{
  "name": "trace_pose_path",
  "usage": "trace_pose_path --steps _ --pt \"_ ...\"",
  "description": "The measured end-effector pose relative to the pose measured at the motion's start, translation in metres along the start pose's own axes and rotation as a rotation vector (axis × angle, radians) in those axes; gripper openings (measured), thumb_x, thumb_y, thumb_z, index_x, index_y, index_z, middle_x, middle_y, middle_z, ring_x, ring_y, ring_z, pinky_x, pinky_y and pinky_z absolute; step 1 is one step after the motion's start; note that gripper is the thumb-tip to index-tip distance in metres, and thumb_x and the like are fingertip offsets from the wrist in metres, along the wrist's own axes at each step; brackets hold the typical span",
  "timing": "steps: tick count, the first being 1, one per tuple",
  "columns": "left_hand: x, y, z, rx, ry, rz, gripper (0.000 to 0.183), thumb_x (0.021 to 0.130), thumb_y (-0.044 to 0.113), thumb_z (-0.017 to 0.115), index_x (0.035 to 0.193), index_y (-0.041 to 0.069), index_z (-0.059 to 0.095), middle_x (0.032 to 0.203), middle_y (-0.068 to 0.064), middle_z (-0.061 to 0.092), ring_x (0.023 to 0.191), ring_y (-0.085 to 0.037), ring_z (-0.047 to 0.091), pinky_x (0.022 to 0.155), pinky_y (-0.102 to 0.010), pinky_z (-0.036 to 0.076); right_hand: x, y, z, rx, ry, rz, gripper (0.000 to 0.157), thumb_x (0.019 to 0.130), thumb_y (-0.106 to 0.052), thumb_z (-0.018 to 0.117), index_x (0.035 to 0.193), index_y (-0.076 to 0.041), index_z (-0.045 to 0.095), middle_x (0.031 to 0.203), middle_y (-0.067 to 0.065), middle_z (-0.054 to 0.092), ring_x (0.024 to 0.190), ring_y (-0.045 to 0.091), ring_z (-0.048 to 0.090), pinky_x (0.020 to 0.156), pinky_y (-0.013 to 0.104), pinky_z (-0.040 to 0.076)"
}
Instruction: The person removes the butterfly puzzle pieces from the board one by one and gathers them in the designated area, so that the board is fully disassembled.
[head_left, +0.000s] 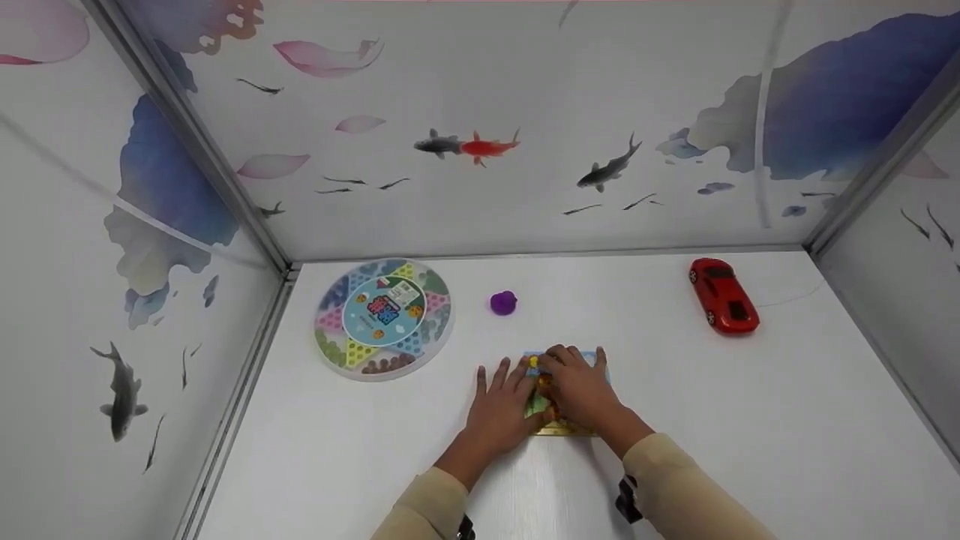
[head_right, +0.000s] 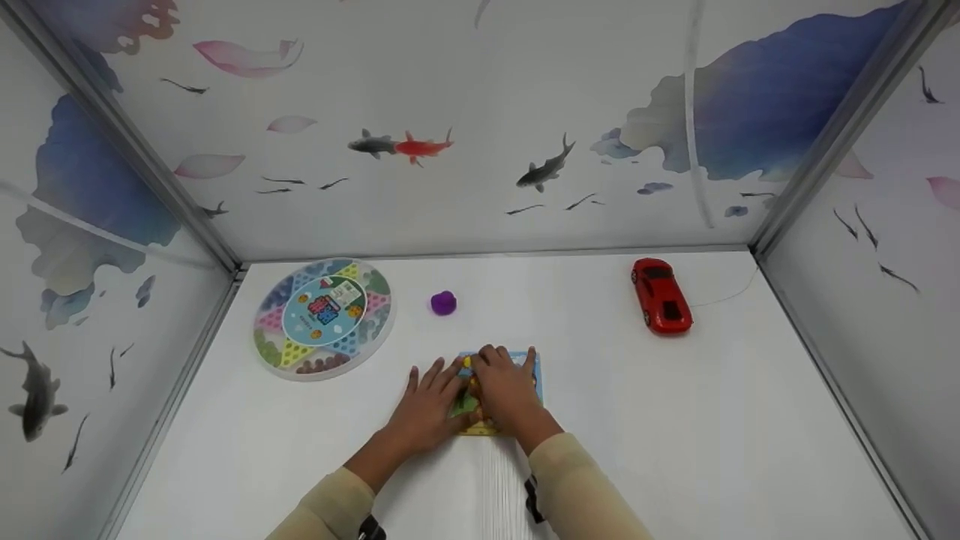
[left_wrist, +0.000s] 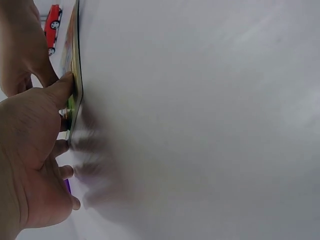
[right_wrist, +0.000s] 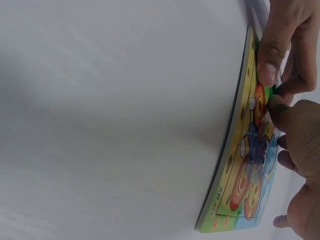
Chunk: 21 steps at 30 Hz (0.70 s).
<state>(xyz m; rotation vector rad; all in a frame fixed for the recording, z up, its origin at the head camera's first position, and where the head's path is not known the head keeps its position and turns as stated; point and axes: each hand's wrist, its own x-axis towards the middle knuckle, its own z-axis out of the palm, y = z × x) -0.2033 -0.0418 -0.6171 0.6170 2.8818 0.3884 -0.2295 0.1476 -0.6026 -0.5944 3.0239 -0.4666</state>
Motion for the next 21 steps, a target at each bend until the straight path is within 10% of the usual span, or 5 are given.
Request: trace_pose_path --steps 12,21 --pt "0.000 0.003 -0.002 0.019 0.011 -0.018 0.081 0.107 0.068 0.057 0.171 0.020 0.042 0.183 -0.004 0.033 0.171 -0.035 0.028 0.135 -0.068 0.029 0.005 -0.007 0.002 0.039 0.025 0.025 0.044 0.103 -0.020 0.081 0.144 -0.012 0.069 0.144 0.011 0.066 0.134 0.036 0.063 0.106 0.078 0.052" --pt "0.000 0.003 -0.001 -0.008 0.000 -0.026 0.083 0.107 0.068 0.058 0.169 0.014 0.045 0.183 -0.005 0.033 0.172 -0.035 0.027 0.136 -0.067 0.027 0.012 -0.007 0.006 0.109 0.020 0.069 0.044 0.100 -0.014 0.083 0.141 -0.013 0.067 0.141 0.013 0.063 0.128 0.040 0.059 0.100 0.076 0.050"
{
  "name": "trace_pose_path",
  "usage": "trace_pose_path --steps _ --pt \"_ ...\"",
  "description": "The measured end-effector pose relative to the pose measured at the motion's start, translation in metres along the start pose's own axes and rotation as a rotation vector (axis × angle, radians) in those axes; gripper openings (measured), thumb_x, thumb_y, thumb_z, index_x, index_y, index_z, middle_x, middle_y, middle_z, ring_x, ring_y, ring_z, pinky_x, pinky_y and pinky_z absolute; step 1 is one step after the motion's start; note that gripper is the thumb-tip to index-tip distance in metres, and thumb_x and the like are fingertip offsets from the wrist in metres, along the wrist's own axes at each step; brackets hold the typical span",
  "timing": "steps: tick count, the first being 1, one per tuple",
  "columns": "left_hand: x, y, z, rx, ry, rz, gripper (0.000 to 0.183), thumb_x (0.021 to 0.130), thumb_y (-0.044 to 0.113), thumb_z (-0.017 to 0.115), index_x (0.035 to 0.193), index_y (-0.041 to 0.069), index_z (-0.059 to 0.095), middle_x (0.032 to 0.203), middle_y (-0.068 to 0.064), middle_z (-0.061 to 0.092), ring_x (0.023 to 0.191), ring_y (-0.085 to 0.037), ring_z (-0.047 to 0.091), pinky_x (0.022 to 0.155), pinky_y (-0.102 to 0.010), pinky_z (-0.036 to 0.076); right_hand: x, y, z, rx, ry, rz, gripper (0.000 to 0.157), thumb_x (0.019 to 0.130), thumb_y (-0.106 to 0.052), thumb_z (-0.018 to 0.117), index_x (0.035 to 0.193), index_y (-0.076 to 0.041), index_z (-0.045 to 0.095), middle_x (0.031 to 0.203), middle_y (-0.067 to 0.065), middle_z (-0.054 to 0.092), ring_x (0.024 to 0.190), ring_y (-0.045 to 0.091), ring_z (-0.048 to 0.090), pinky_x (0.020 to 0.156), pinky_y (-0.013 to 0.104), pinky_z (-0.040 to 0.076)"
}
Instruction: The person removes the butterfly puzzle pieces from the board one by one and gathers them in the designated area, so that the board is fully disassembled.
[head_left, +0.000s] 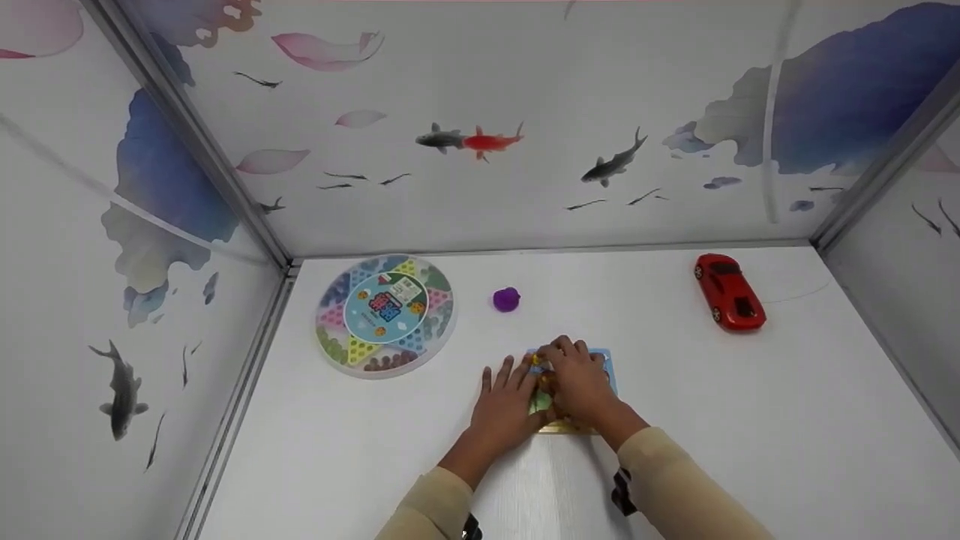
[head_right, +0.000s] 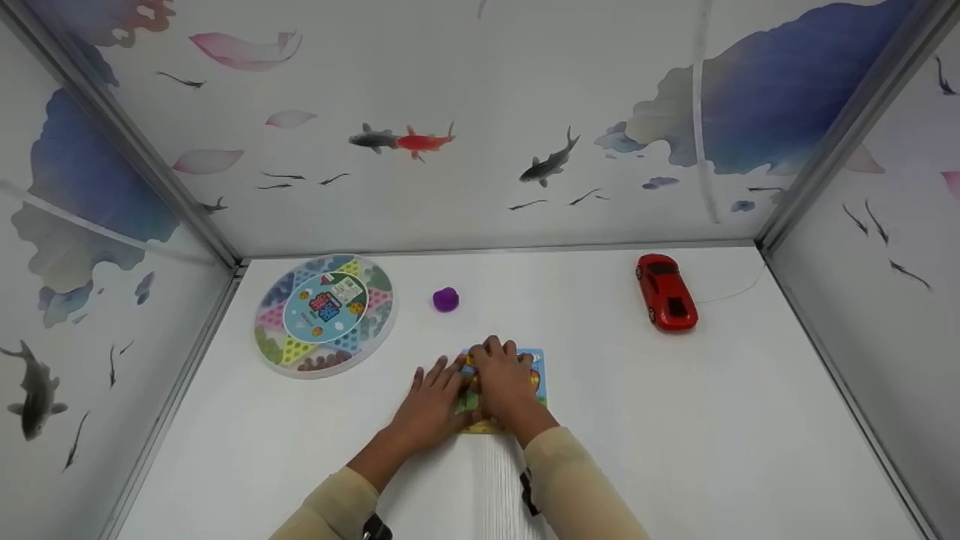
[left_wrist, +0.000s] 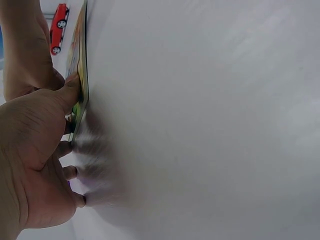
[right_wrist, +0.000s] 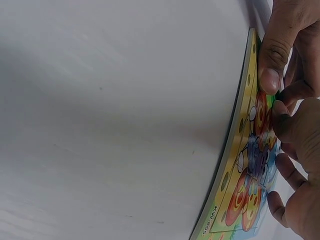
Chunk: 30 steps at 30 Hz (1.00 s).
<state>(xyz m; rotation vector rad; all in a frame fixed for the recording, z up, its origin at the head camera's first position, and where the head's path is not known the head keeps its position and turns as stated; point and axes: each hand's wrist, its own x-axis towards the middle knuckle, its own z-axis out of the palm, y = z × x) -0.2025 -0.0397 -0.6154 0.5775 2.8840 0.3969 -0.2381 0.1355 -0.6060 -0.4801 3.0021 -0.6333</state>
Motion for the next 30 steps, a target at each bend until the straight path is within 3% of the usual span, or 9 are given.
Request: trace_pose_path --steps 11,16,20,26,30 --pt "0.0000 0.0012 -0.0010 -0.031 -0.015 -0.003 0.085 0.107 0.066 0.058 0.172 0.014 0.039 0.184 -0.005 0.031 0.172 -0.035 0.024 0.137 -0.067 0.024 0.0015 0.0011 -0.0008 0.034 -0.017 -0.004 0.049 0.101 -0.012 0.080 0.147 -0.013 0.063 0.144 0.013 0.057 0.130 0.041 0.055 0.105 0.070 0.049" --pt "0.0002 0.0004 -0.0005 -0.042 -0.006 -0.004 0.086 0.107 0.066 0.059 0.173 0.016 0.038 0.185 -0.004 0.029 0.173 -0.035 0.023 0.137 -0.067 0.023 0.0009 0.0009 -0.0013 0.036 -0.012 -0.038 0.059 0.092 -0.006 0.088 0.146 -0.011 0.064 0.143 0.016 0.054 0.126 0.041 0.056 0.103 0.066 0.051" --pt "0.0007 -0.0003 0.0013 -0.023 -0.010 -0.009 0.085 0.106 0.064 0.062 0.173 0.017 0.038 0.185 -0.002 0.028 0.173 -0.033 0.023 0.137 -0.066 0.023 0.0019 0.0009 -0.0006 0.055 -0.007 -0.054 0.056 0.093 -0.003 0.087 0.144 -0.010 0.066 0.141 0.016 0.053 0.122 0.040 0.056 0.102 0.064 0.053" --pt "0.0015 -0.0014 0.0030 -0.012 -0.014 -0.013 0.086 0.105 0.065 0.064 0.172 0.016 0.041 0.183 -0.004 0.033 0.173 -0.032 0.024 0.138 -0.065 0.023 0.0035 -0.0004 0.0002 0.093 -0.023 -0.032 0.065 0.088 0.001 0.090 0.148 -0.009 0.066 0.146 0.016 0.052 0.130 0.041 0.053 0.111 0.065 0.052" --pt "0.0011 -0.0010 0.0020 -0.021 -0.017 -0.017 0.086 0.105 0.064 0.064 0.172 0.015 0.041 0.183 -0.004 0.033 0.173 -0.033 0.024 0.138 -0.064 0.023 0.0043 -0.0007 -0.0003 0.093 -0.040 -0.035 0.058 0.093 0.001 0.085 0.147 -0.009 0.067 0.146 0.016 0.054 0.130 0.040 0.052 0.112 0.063 0.054"
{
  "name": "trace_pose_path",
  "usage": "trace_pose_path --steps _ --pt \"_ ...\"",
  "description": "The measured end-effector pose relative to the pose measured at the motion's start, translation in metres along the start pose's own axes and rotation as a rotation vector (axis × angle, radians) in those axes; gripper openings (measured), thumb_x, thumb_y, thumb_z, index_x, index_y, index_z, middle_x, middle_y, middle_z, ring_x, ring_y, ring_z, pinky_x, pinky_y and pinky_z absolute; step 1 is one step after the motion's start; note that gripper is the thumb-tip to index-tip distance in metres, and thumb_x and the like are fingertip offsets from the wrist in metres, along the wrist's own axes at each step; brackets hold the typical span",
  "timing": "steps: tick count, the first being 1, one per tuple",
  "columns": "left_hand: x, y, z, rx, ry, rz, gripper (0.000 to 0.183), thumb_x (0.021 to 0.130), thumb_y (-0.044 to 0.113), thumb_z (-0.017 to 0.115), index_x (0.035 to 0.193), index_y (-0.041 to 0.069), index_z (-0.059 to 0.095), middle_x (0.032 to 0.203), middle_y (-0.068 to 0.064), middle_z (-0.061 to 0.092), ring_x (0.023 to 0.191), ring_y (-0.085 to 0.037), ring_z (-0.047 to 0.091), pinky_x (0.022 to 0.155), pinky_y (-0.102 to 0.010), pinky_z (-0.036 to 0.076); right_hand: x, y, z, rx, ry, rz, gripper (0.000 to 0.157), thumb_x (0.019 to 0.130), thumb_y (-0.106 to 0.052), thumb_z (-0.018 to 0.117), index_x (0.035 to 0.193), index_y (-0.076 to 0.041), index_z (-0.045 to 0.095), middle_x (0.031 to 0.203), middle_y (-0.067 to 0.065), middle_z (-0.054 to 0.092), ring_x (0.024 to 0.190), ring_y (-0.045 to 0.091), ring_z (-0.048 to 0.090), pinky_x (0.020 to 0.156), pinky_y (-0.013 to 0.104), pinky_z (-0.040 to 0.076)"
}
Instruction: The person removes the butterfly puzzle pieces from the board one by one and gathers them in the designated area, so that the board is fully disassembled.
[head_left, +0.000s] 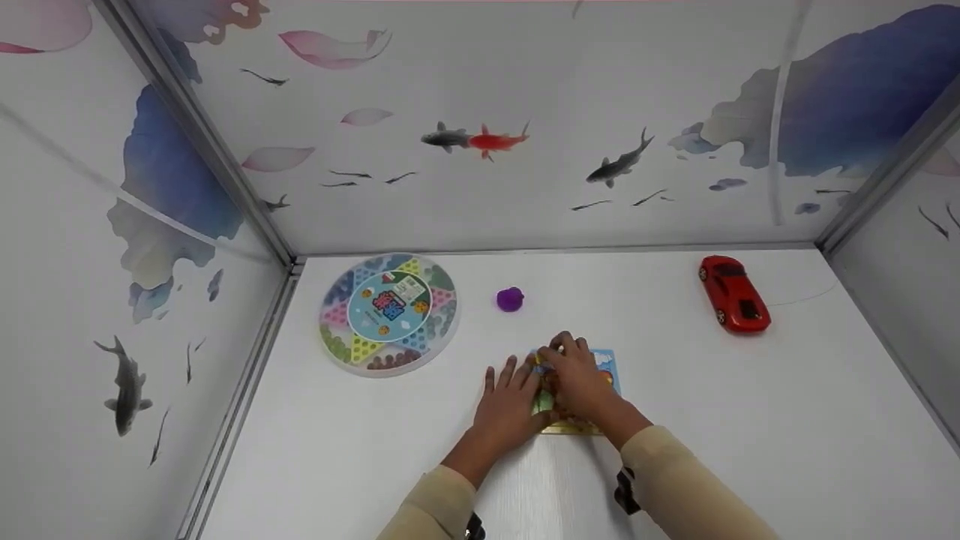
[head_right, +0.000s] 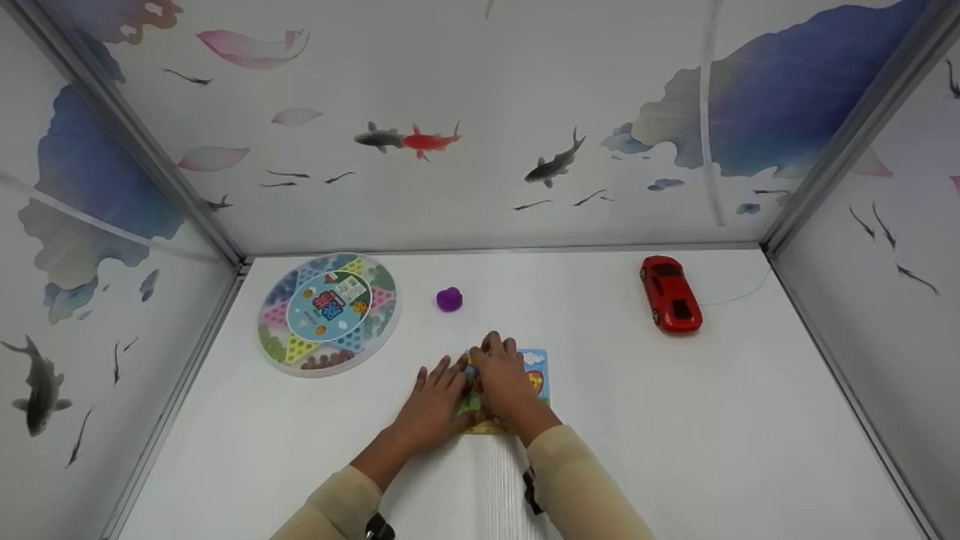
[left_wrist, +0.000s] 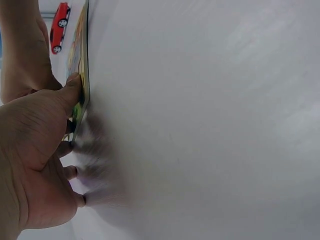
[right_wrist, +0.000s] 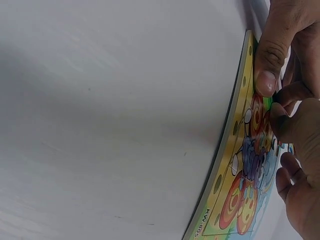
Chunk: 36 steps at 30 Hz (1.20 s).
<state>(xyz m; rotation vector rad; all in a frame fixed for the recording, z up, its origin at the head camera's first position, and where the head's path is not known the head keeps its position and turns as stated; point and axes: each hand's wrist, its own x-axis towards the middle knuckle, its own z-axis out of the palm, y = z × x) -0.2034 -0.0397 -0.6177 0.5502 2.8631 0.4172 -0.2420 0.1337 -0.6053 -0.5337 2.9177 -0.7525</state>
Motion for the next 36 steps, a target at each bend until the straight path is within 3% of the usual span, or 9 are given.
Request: trace_pose_path --steps 7,12,17,21,25,36 --pt "-0.001 0.000 -0.002 -0.017 -0.007 0.005 0.088 0.105 0.066 0.062 0.174 0.017 0.037 0.184 -0.003 0.030 0.173 -0.033 0.023 0.138 -0.065 0.022 -0.001 0.000 -0.006 -0.002 -0.063 -0.013 0.044 0.106 -0.007 0.072 0.150 -0.010 0.066 0.148 0.017 0.051 0.133 0.040 0.050 0.103 0.061 0.061" --pt "-0.001 -0.002 -0.002 -0.026 0.004 0.003 0.088 0.106 0.066 0.062 0.173 0.016 0.037 0.185 -0.003 0.029 0.173 -0.034 0.023 0.138 -0.065 0.021 -0.001 0.000 -0.010 -0.021 -0.083 -0.027 0.046 0.112 -0.012 0.063 0.157 -0.008 0.059 0.151 0.018 0.051 0.137 0.041 0.049 0.099 0.057 0.063" --pt "-0.002 -0.001 -0.002 -0.053 0.019 0.018 0.085 0.106 0.063 0.064 0.170 0.013 0.041 0.185 -0.006 0.029 0.172 -0.036 0.024 0.137 -0.068 0.023 -0.006 0.010 -0.012 -0.102 -0.008 -0.125 0.051 0.107 -0.012 0.072 0.155 -0.001 0.059 0.144 0.022 0.058 0.131 0.044 0.056 0.106 0.058 0.059" --pt "-0.002 0.001 -0.003 -0.028 0.017 0.007 0.083 0.106 0.064 0.064 0.168 0.012 0.044 0.184 -0.004 0.030 0.171 -0.034 0.026 0.136 -0.066 0.025 -0.013 0.026 -0.015 -0.180 0.083 -0.160 0.052 0.104 -0.017 0.077 0.152 -0.003 0.062 0.139 0.020 0.063 0.126 0.041 0.059 0.106 0.061 0.057" --pt "0.001 0.001 -0.004 -0.024 0.015 -0.008 0.081 0.105 0.063 0.065 0.167 0.014 0.046 0.183 -0.004 0.032 0.171 -0.034 0.027 0.137 -0.065 0.025 -0.022 0.044 -0.022 -0.194 0.129 -0.128 0.053 0.103 -0.022 0.078 0.151 -0.005 0.064 0.139 0.018 0.065 0.128 0.040 0.060 0.107 0.064 0.056" --pt "0.000 0.001 -0.003 -0.062 0.024 0.005 0.083 0.104 0.060 0.069 0.169 0.013 0.044 0.184 -0.005 0.029 0.171 -0.035 0.027 0.137 -0.065 0.025 -0.049 0.091 -0.048 -0.152 0.101 0.038 0.058 0.102 -0.021 0.081 0.154 -0.006 0.062 0.147 0.021 0.062 0.136 0.044 0.057 0.111 0.068 0.053"
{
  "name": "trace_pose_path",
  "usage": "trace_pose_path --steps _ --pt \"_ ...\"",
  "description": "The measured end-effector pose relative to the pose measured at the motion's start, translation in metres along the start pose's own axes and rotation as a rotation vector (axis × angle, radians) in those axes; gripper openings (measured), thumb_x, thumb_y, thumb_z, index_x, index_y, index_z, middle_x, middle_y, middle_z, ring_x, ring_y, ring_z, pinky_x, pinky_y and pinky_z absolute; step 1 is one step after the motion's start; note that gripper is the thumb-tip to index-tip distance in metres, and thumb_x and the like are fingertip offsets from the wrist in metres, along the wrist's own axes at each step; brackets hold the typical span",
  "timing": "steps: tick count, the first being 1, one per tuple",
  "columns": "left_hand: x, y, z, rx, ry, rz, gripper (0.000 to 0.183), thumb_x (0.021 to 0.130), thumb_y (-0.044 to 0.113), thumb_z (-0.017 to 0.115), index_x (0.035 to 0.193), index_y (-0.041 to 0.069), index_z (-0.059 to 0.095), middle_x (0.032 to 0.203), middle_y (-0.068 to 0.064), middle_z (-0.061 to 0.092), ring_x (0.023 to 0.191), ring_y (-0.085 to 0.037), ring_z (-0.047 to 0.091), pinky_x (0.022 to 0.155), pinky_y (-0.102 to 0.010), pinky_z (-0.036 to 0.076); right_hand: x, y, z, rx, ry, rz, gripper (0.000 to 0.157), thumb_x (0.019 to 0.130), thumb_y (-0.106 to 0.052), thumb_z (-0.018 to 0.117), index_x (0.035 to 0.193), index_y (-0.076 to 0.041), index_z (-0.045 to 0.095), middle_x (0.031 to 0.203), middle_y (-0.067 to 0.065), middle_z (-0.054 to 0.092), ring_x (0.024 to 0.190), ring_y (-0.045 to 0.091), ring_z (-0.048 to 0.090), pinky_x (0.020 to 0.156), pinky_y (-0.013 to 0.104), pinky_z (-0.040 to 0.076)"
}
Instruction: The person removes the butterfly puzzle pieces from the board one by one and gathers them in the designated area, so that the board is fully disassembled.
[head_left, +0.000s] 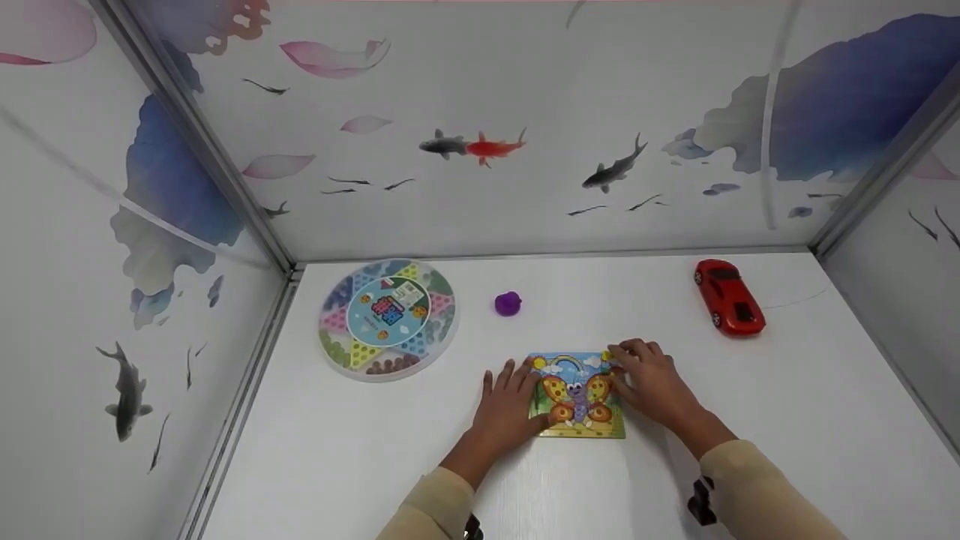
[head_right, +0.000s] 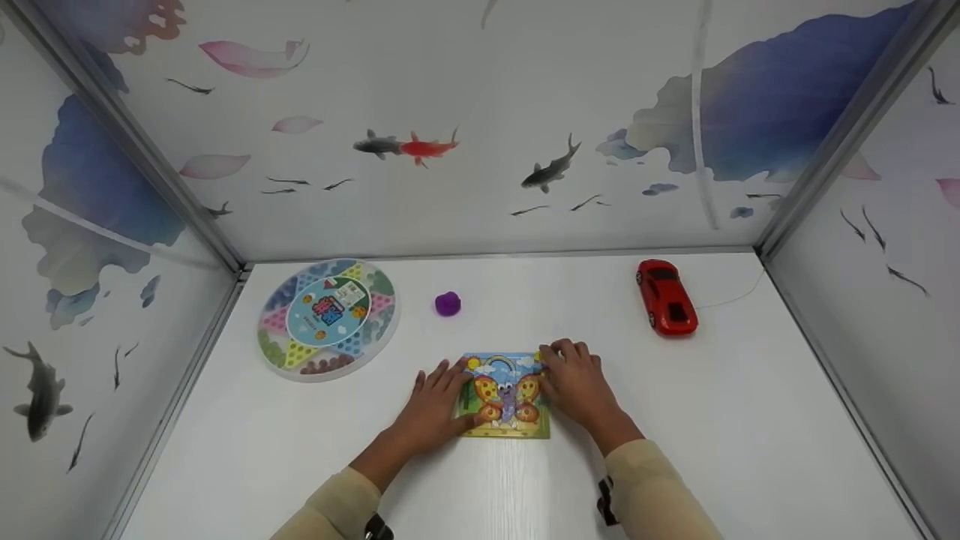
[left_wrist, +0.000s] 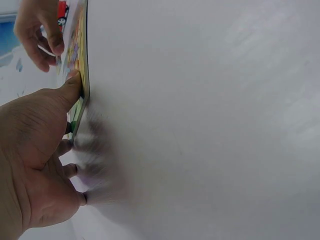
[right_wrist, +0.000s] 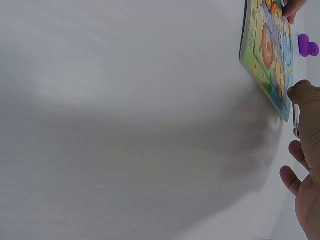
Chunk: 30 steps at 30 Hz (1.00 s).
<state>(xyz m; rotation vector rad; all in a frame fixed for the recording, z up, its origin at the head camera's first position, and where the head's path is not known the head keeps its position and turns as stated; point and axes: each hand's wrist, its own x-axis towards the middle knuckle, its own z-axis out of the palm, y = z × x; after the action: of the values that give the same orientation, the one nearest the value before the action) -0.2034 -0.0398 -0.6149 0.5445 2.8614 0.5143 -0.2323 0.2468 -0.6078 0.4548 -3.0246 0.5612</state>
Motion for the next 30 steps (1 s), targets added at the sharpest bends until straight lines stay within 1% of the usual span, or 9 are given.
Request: trace_pose_path --steps 6,10,15,19,25,30 --pt "0.001 0.000 -0.001 -0.014 -0.019 -0.017 0.082 0.105 0.058 0.069 0.169 0.014 0.044 0.184 -0.006 0.029 0.172 -0.034 0.025 0.138 -0.065 0.022 -0.010 0.017 -0.003 0.021 -0.004 0.050 0.053 0.103 -0.019 0.079 0.151 -0.005 0.064 0.147 0.022 0.062 0.135 0.045 0.058 0.110 0.070 0.052" --pt "0.001 -0.001 -0.002 -0.039 -0.023 -0.027 0.080 0.105 0.056 0.069 0.168 0.015 0.044 0.184 -0.006 0.029 0.172 -0.034 0.024 0.138 -0.065 0.021 -0.014 0.024 -0.002 0.023 0.006 0.041 0.045 0.104 -0.018 0.078 0.145 -0.005 0.068 0.146 0.022 0.063 0.134 0.046 0.059 0.107 0.071 0.053" --pt "0.004 -0.004 0.001 -0.049 -0.018 -0.019 0.080 0.105 0.059 0.068 0.167 0.014 0.045 0.184 -0.006 0.030 0.172 -0.034 0.024 0.138 -0.066 0.021 -0.016 0.027 -0.001 0.010 0.008 0.033 0.038 0.104 -0.018 0.078 0.140 -0.007 0.071 0.149 0.022 0.063 0.139 0.047 0.057 0.109 0.073 0.052" --pt "0.004 -0.005 0.003 -0.053 -0.017 -0.013 0.079 0.105 0.058 0.068 0.167 0.014 0.045 0.183 -0.007 0.031 0.172 -0.034 0.024 0.138 -0.066 0.021 -0.016 0.028 0.000 0.016 -0.012 0.045 0.040 0.105 -0.019 0.077 0.142 -0.005 0.070 0.153 0.022 0.062 0.143 0.047 0.055 0.112 0.073 0.050" --pt "0.003 -0.004 0.001 -0.031 -0.025 -0.012 0.079 0.106 0.058 0.066 0.168 0.015 0.045 0.184 -0.007 0.031 0.172 -0.034 0.025 0.137 -0.066 0.021 -0.018 0.030 0.000 0.036 -0.025 0.040 0.044 0.106 -0.018 0.076 0.147 -0.004 0.068 0.155 0.021 0.061 0.146 0.047 0.054 0.115 0.073 0.048" --pt "0.004 -0.004 0.000 -0.030 -0.023 -0.004 0.078 0.106 0.058 0.067 0.167 0.016 0.046 0.184 -0.007 0.031 0.172 -0.034 0.025 0.137 -0.067 0.022 -0.019 0.031 0.000 0.054 -0.025 0.046 0.042 0.106 -0.019 0.076 0.146 -0.007 0.069 0.155 0.019 0.061 0.146 0.046 0.054 0.116 0.073 0.048"
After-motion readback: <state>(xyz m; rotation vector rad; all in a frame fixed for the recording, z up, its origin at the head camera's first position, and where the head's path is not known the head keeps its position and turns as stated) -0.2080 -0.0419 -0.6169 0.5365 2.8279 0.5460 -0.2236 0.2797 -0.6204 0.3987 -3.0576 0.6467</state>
